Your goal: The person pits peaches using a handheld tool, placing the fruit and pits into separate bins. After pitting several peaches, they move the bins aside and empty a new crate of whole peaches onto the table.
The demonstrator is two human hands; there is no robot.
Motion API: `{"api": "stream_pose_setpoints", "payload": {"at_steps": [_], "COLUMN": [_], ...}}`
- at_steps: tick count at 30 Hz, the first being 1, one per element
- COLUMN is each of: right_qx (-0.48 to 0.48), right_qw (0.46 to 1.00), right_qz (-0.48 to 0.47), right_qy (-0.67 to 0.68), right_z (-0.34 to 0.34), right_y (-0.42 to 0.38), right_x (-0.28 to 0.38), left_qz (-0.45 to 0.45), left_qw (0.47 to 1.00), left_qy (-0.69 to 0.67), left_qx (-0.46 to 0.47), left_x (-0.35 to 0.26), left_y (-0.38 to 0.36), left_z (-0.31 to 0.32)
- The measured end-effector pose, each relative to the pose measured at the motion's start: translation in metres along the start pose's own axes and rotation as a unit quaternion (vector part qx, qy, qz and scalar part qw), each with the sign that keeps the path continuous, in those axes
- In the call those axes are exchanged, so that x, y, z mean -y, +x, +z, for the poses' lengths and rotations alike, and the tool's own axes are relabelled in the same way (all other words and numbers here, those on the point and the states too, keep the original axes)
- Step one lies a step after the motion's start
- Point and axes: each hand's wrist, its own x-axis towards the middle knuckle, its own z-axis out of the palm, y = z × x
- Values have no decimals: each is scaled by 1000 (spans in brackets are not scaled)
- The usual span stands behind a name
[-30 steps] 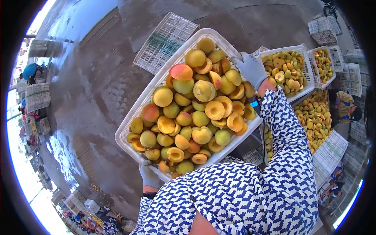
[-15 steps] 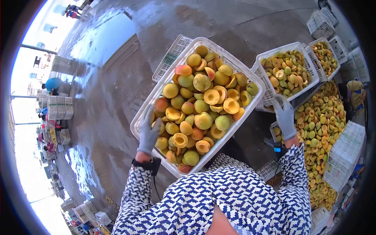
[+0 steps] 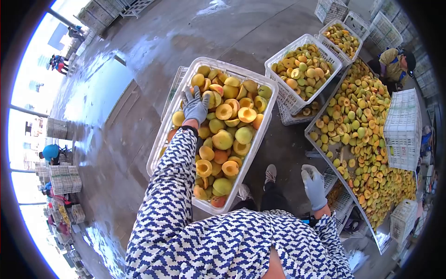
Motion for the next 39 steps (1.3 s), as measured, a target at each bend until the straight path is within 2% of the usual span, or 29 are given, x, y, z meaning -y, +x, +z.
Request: {"api": "stream_pose_setpoints", "payload": {"at_steps": [1, 2, 5, 6, 8, 9, 10, 12, 13, 14, 16, 17, 19, 20, 22, 23, 26, 28, 32, 34, 35, 36, 38, 39], "right_qx": [29, 27, -16, -6, 51, 72, 76, 38, 48, 35, 21, 20, 45, 45, 35, 35, 22, 3, -24, -40, -45, -43, -51, -75], "right_qw": [996, 997, 999, 999, 998, 996, 996, 999, 998, 999, 998, 998, 999, 999, 999, 999, 998, 997, 995, 994, 994, 994, 993, 991], "right_qz": [81, 75, -42, -34, 44, 8, 9, -14, 10, -13, -49, -50, -14, -14, -21, -17, 52, 13, 20, 26, 21, 37, 52, 64], "right_qy": [20, 23, -29, -28, 12, -52, -49, 25, 29, 12, -35, -33, -19, -20, -20, -20, -24, -74, -96, -96, -95, -94, -92, -88], "right_z": [-7, -12, -21, -21, -26, -29, -34, -39, -47, -53, -59, -61, -64, -68, -73, -75, -75, -75, -71, -68, -68, -69, -71, -72], "right_y": [2, 8, 13, 10, 18, 21, 24, 28, 33, 38, 46, 47, 47, 46, 42, 36, 20, 3, -35, -51, -57, -65, -78, -86], "right_x": [0, 7, 13, 11, 6, -9, -13, -20, -18, -21, -45, -48, -51, -49, -46, -54, -72, -68, -67, -73, -70, -65, -65, -68], "left_qz": [2, 3, 9, 3, -15, -34, -37, -49, -52, -47, 42, 43, 56, 56, 7, 36, 89, 102, 61, 63, 86, 92, -62, -74], "left_qw": [1000, 1000, 999, 999, 1000, 999, 999, 991, 991, 993, 998, 998, 989, 989, 992, 990, 979, 983, 995, 998, 994, 992, 954, 861], "left_qy": [13, 14, 46, 53, 26, 14, 18, 25, -11, -50, -18, -16, 97, 96, 112, 136, 172, 144, 76, 21, -39, -42, -283, -501], "left_qx": [8, 1, -17, -7, 2, 33, 34, 124, 123, 94, 53, 52, 99, 100, 55, -30, -56, -41, 1, -5, -63, -69, -72, -37], "left_x": [-2, -5, -1, 3, -4, -8, -9, -8, 1, -8, -30, -38, -49, -55, -64, -65, -65, -69, -80, -70, -52, -50, -53, -57], "left_y": [5, 7, -13, -17, -3, -1, 1, 4, 11, 7, 5, 8, 12, 13, 13, 11, 17, 20, 21, 27, 37, 40, 46, 50], "left_z": [-2, 0, 9, 9, 3, -2, -10, -27, -30, -45, -62, -55, -34, -27, -11, -3, 4, -3, -17, -20, -5, -13, -20, -20]}}
